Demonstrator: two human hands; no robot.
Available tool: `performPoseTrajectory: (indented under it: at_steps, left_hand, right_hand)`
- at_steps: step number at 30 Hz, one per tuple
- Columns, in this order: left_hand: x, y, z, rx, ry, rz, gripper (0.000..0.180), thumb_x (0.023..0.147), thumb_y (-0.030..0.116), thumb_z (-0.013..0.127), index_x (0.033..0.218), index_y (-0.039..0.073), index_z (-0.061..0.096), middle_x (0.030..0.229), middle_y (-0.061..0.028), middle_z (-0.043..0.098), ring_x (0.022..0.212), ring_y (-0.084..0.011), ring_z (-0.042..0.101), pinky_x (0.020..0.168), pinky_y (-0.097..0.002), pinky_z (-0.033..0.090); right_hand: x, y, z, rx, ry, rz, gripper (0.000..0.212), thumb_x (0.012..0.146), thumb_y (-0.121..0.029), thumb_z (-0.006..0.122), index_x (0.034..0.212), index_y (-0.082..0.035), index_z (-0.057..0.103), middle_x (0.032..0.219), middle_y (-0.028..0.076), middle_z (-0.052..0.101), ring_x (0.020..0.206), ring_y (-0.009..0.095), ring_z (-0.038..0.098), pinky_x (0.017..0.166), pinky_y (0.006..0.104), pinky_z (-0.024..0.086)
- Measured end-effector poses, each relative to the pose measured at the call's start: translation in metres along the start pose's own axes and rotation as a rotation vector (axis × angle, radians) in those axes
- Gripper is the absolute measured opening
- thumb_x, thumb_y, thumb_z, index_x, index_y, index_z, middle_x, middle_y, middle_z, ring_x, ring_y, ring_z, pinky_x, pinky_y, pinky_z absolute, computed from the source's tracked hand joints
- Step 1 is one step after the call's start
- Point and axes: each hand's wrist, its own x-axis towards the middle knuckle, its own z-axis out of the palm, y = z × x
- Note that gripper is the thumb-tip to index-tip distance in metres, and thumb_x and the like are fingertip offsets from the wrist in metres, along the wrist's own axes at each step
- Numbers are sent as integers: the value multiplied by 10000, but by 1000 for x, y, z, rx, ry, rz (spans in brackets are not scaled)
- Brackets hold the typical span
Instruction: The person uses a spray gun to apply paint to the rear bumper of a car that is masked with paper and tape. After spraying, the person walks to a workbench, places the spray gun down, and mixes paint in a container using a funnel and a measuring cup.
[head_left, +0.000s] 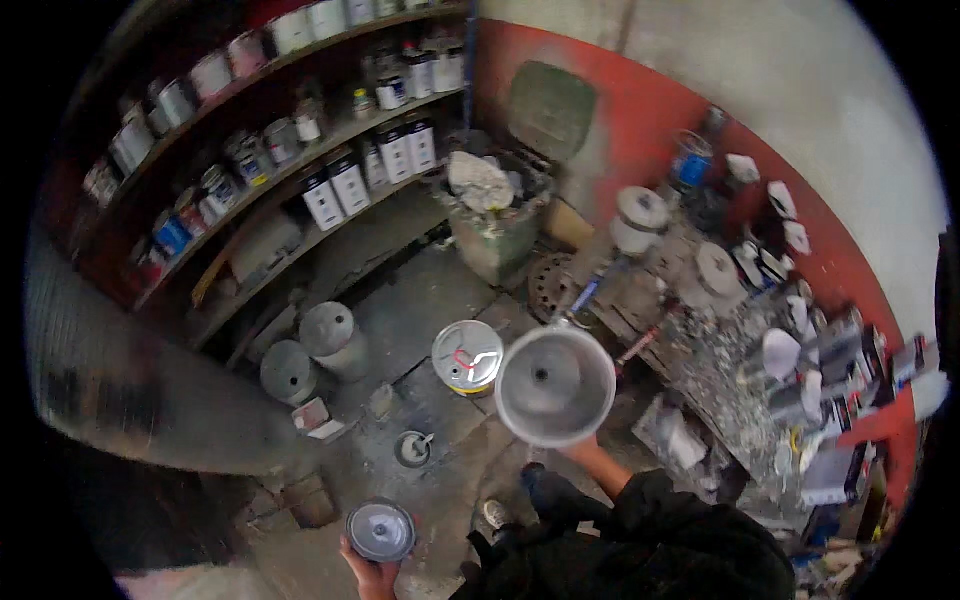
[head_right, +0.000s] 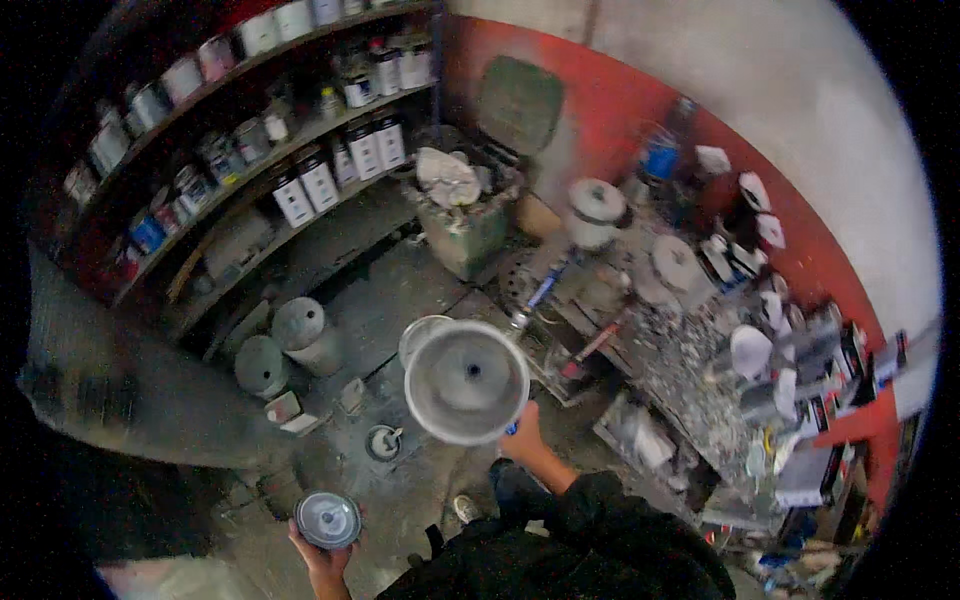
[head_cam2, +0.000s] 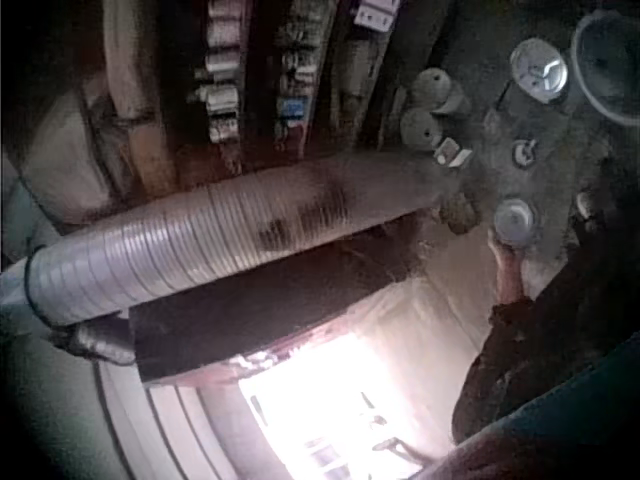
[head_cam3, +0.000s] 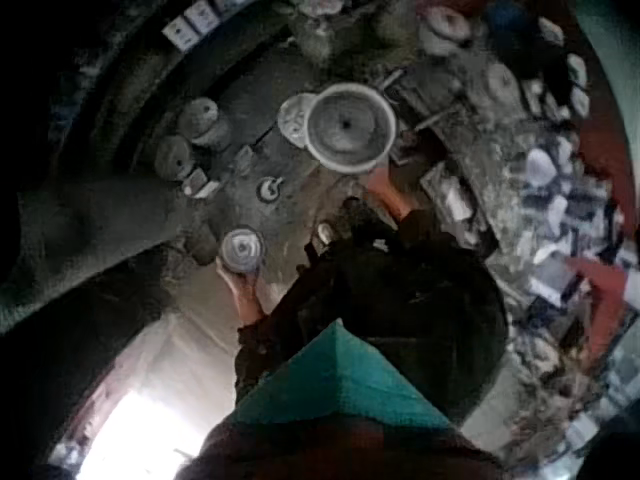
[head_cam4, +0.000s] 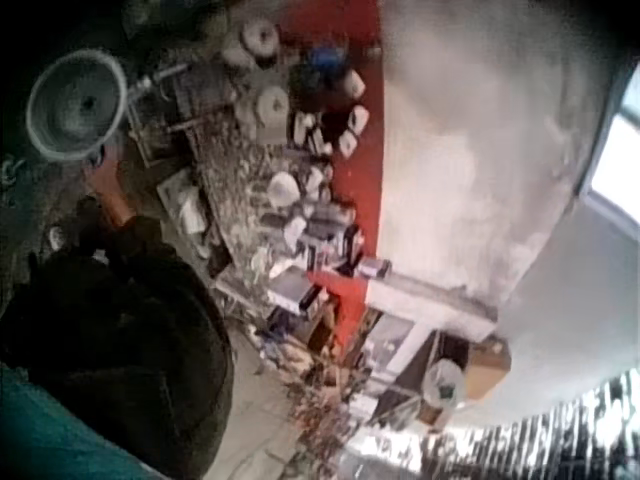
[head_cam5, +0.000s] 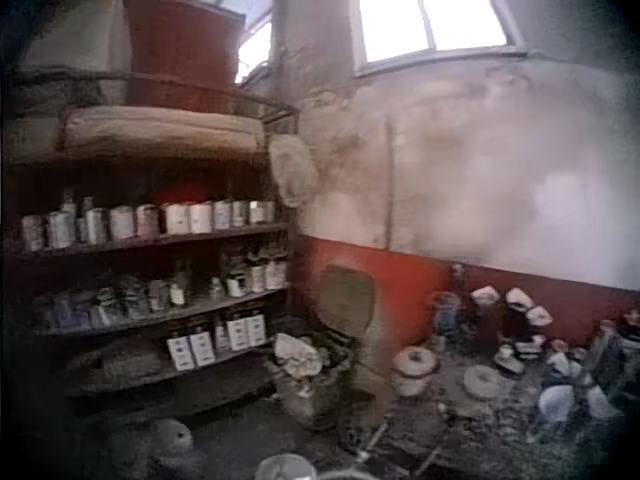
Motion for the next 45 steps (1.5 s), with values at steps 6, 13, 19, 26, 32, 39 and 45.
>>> performPoseTrajectory:
  at_steps: [6,13,19,26,32,39,45]
  left_hand:
    - [2,-63,79,155,-90,-352,716,914,638,362,1350,82,475,1247,-171,576,981,-393,632,678,-527,550]
    - [42,-226,193,816,-467,-559,416,1015,339,467,1240,-2,540,1181,-123,612,1036,-243,625,843,-428,551]
    - [43,-438,304,998,-749,-704,308,985,272,570,1162,19,586,1059,-74,617,949,-181,628,757,-350,560]
    - [9,-648,390,1094,-737,-779,258,980,189,578,1148,-7,584,1003,-70,625,866,-174,647,745,-298,572]
    - [24,-714,388,1094,-685,-617,214,955,148,615,1120,13,592,973,-83,638,866,-201,637,771,-335,591]
    - [23,-649,402,1228,-821,-468,276,934,149,642,1150,-7,568,979,-97,634,832,-210,661,691,-315,562]
    - [38,-562,345,1350,-1068,-665,256,950,142,616,1158,-2,585,968,-97,671,812,-190,667,694,-305,560]
  right_hand:
    - [-100,23,-117,-147,-59,-23,290,634,-156,776,870,-37,655,765,150,657,653,359,616,621,403,481]
    - [-228,9,-286,-272,202,568,294,660,-146,749,933,-73,667,941,159,667,849,379,617,791,456,453]
    - [-278,-38,-408,-348,476,693,244,800,-71,708,1031,-10,662,960,143,686,937,278,639,851,400,486]
    - [-362,2,-462,-400,648,832,271,747,-69,728,1007,-28,663,999,155,678,984,305,649,862,395,485]
    - [-344,-23,-483,-609,593,873,543,693,-92,786,1193,-18,588,1001,142,693,908,256,671,821,379,519]
    - [-412,-110,-503,-482,813,1260,634,728,-53,699,1343,-70,547,981,156,701,892,277,678,793,397,511]
    - [-530,-189,-507,-1047,260,1788,493,763,-73,611,1250,-147,601,900,166,698,837,366,679,710,465,537]
